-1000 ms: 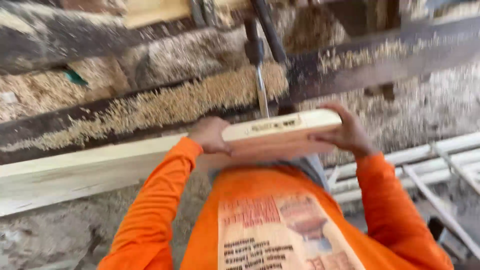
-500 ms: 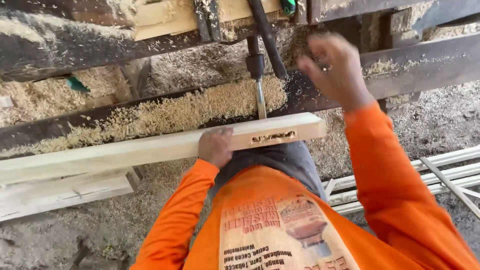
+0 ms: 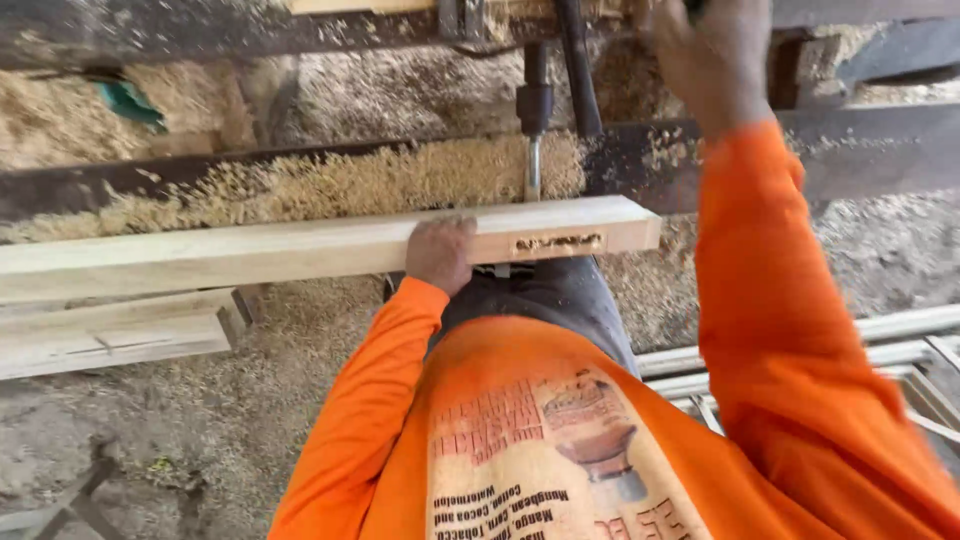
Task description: The person sits on the ground holding a long wooden bar across their lap and drills a row of holes into it using a bench-mounted drill press, repositioning the bar between holes. They then use a screwdriver to clear wood shavings out of the drilled holes and brush debris off the bar.
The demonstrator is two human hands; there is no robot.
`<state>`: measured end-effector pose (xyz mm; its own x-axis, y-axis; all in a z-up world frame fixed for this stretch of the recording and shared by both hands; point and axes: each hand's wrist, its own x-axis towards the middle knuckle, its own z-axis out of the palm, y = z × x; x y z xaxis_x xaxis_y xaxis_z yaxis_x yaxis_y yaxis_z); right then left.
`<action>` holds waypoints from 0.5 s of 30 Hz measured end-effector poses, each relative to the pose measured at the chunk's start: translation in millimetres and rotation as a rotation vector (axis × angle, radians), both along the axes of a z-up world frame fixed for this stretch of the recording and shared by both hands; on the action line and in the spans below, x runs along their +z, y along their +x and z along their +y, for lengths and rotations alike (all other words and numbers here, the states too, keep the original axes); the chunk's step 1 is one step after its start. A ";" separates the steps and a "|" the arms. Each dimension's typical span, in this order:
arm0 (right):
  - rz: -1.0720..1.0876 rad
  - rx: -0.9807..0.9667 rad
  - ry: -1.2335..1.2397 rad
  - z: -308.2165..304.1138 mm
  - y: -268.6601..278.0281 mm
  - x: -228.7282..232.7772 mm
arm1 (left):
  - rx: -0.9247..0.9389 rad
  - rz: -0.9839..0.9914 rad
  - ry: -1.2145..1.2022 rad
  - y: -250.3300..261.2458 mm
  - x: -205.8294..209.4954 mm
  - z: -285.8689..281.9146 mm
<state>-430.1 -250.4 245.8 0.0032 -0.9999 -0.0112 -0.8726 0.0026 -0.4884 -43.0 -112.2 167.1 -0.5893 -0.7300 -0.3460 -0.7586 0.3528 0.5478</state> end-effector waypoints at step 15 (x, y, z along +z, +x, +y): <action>0.435 -0.118 0.824 186.0 124.8 149.1 | -0.011 -0.036 -0.031 -7.3 -3.6 -4.7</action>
